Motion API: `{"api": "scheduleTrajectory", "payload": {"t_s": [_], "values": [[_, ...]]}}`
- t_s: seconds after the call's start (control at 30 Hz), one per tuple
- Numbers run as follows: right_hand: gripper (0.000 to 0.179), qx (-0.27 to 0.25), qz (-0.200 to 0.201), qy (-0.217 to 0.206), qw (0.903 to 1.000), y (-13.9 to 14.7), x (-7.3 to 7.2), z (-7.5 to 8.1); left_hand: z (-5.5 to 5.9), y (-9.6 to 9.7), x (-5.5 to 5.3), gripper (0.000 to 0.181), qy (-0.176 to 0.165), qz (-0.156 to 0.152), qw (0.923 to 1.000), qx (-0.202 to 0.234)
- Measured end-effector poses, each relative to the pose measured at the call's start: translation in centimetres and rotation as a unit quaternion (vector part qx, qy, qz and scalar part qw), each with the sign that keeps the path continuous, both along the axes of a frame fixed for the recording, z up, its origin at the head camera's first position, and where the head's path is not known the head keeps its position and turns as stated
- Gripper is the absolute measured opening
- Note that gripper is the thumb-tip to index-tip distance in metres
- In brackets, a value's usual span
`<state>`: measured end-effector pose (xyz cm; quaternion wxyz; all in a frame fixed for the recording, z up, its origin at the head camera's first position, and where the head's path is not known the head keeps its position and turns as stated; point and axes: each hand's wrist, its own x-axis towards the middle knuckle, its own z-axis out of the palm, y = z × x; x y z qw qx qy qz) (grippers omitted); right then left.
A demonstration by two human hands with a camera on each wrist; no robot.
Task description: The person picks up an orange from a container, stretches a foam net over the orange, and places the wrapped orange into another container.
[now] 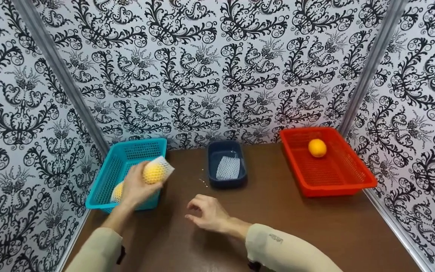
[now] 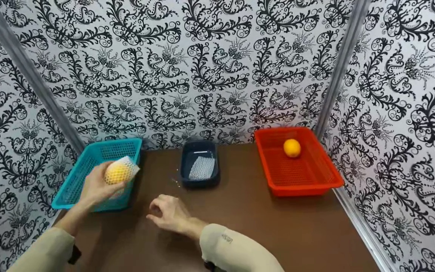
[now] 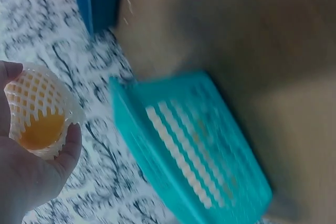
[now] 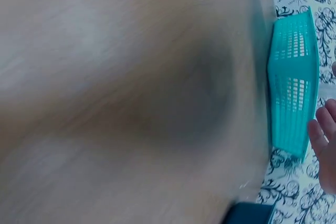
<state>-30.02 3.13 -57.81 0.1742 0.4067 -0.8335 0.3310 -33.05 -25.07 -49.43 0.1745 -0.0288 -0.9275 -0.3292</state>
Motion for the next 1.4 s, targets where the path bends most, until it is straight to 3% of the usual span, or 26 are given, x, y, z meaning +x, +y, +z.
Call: {"api": "scheduleTrajectory", "payload": {"t_s": [0.23,0.47,0.63,0.77,0.97,1.1,1.23,1.4], "values": [[0.02,0.076,-0.006,0.076,0.9941,-2.4,-1.8,0.1,0.5,-5.0,-3.7,0.086,-0.003,-0.02,0.9943,-0.104],[0.02,0.119,-0.017,0.129,0.9843,-4.4,-3.3,0.8,0.4,-7.8,-7.2,0.086,-0.007,-0.033,0.9866,-0.16],[0.02,0.145,-0.023,0.17,0.9745,-6.4,-4.3,1.2,0.6,-9.3,-9.4,0.09,-0.045,-0.016,0.9782,-0.202],[0.019,0.159,-0.027,0.174,0.9714,-8.2,-4.7,1.2,0.7,-10.5,-10.9,0.093,-0.093,-0.003,0.9722,-0.215],[0.02,0.177,-0.017,0.164,0.9703,-10.7,-4.6,0.9,0.2,-12.4,-12.5,0.099,-0.172,0.004,0.9608,-0.217],[0.023,0.197,-0.013,0.174,0.9648,-11.8,-4.6,0.7,-0.3,-13.4,-13.1,0.098,-0.203,0.002,0.9527,-0.226],[0.022,0.226,-0.011,0.194,0.9545,-12.6,-4.8,0.6,-1.1,-13.8,-13.8,0.098,-0.218,-0.003,0.948,-0.232],[0.016,0.241,-0.014,0.257,0.9355,-13.2,-5.4,0.3,-1.9,-14.3,-14.6,0.099,-0.246,-0.004,0.9443,-0.218]]}}
